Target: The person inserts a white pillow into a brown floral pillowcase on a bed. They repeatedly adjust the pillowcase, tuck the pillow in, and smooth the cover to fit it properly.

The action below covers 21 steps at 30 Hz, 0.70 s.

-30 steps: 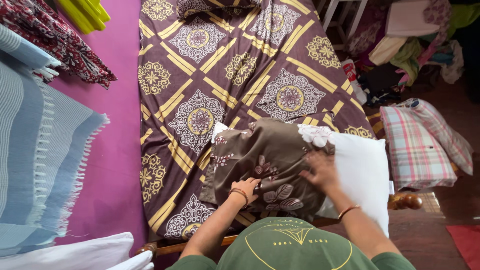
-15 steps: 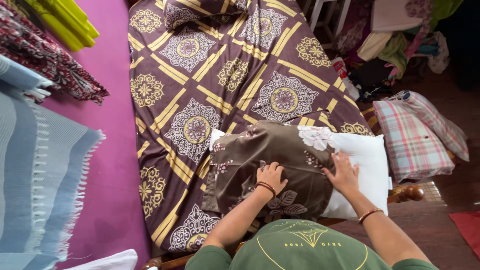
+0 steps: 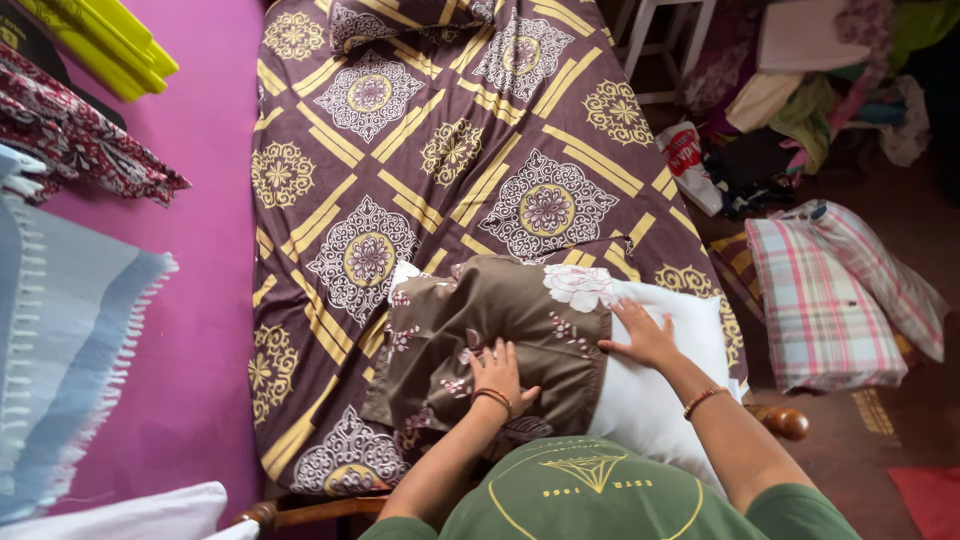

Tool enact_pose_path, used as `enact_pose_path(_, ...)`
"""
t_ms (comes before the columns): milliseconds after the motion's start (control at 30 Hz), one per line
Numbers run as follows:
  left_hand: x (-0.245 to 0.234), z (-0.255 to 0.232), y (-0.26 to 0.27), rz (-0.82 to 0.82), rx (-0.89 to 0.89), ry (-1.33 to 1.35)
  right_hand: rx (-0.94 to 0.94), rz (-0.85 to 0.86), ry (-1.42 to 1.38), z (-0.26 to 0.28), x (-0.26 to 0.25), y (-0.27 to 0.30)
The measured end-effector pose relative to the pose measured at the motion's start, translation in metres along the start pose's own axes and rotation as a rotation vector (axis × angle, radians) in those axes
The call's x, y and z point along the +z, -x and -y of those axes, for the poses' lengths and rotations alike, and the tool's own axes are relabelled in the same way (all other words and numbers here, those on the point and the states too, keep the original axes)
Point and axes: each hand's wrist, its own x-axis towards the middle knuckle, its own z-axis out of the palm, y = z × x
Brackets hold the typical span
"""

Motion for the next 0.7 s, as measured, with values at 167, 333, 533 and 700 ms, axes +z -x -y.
enact_pose_path(167, -0.012, -0.022, -0.002, 0.065, -0.197, 0.168, 0.082, 0.164, -0.043, -0.016, -0.02, -0.053)
enact_pose_path(333, 0.002, -0.038, -0.008, 0.024, -0.283, 0.219, 0.023, 0.193, -0.142, -0.033, -0.028, -0.084)
enact_pose_path(533, 0.028, -0.059, 0.006, -0.122, -0.175, 0.216, -0.165, 0.326, -0.292, -0.037, -0.014, -0.105)
enact_pose_path(700, 0.01, -0.076, -0.009, -0.097, -0.154, 0.261, -0.22, 0.609, -0.636, -0.043, -0.026, -0.111)
